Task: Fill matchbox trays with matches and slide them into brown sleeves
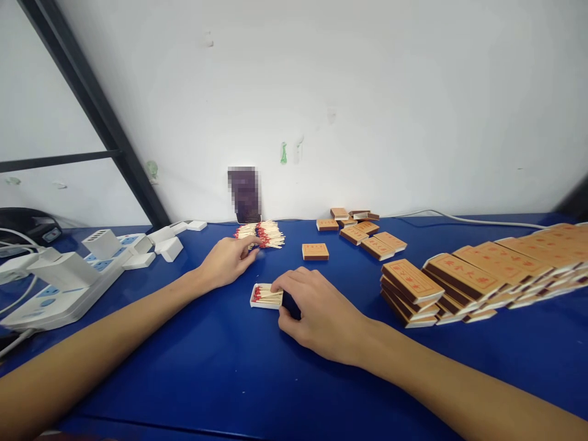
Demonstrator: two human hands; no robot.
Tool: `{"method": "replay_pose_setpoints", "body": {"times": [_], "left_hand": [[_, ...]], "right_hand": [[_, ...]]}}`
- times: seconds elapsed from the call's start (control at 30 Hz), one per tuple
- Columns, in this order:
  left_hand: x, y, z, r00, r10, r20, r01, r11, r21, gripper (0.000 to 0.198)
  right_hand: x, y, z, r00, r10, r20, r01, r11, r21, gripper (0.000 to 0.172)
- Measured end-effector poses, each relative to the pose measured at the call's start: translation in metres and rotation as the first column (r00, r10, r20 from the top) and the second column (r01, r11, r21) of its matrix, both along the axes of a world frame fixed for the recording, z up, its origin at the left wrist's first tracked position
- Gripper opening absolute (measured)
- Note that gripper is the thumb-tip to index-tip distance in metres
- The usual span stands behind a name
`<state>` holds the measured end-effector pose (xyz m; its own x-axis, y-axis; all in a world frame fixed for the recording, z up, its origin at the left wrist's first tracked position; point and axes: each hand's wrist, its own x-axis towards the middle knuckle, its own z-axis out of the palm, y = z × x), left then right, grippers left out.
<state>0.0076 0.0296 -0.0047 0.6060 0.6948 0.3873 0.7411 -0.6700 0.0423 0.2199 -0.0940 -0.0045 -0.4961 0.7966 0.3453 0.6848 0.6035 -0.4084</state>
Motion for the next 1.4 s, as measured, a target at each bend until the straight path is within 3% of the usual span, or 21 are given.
{"method": "replay_pose_setpoints", "body": {"times": [0.2, 0.43, 0.63, 0.87, 1.07, 1.27, 1.4], "left_hand": [[0.012, 0.011, 0.006, 0.992, 0.002, -0.129, 0.019, 0.987, 0.16, 0.025], [0.017, 0.014, 0.004, 0.985, 0.016, -0.174, 0.016, 0.983, 0.183, 0.025], [0.015, 0.014, 0.002, 0.982, 0.002, -0.187, 0.034, 0.982, 0.187, 0.023], [0.015, 0.016, 0.004, 0.957, -0.151, -0.246, 0.194, 0.968, 0.16, 0.029], [0.015, 0.015, 0.007, 0.932, -0.212, -0.294, 0.26, 0.956, 0.133, 0.031], [0.014, 0.015, 0.004, 0.956, -0.21, -0.207, 0.249, 0.95, 0.189, 0.026], [0.013, 0.009, 0.0, 0.958, -0.274, 0.086, 0.258, 0.953, 0.161, 0.015]], "right_hand": [[-0.001, 0.0, 0.003, 0.999, 0.04, -0.001, -0.04, 0.999, -0.005, 0.023], [-0.001, -0.002, 0.003, 0.999, 0.043, -0.006, -0.043, 0.999, 0.007, 0.021], [0.002, 0.002, -0.001, 0.999, -0.038, 0.02, 0.038, 0.999, -0.018, 0.034], [0.008, 0.016, -0.007, 0.986, -0.168, 0.014, 0.169, 0.985, -0.032, 0.037], [0.011, 0.021, -0.01, 0.987, -0.158, -0.03, 0.157, 0.987, -0.027, 0.039], [0.013, 0.027, -0.013, 0.983, -0.168, -0.073, 0.168, 0.986, -0.007, 0.037], [0.013, 0.03, -0.013, 0.978, -0.165, -0.131, 0.165, 0.986, -0.01, 0.033]]}}
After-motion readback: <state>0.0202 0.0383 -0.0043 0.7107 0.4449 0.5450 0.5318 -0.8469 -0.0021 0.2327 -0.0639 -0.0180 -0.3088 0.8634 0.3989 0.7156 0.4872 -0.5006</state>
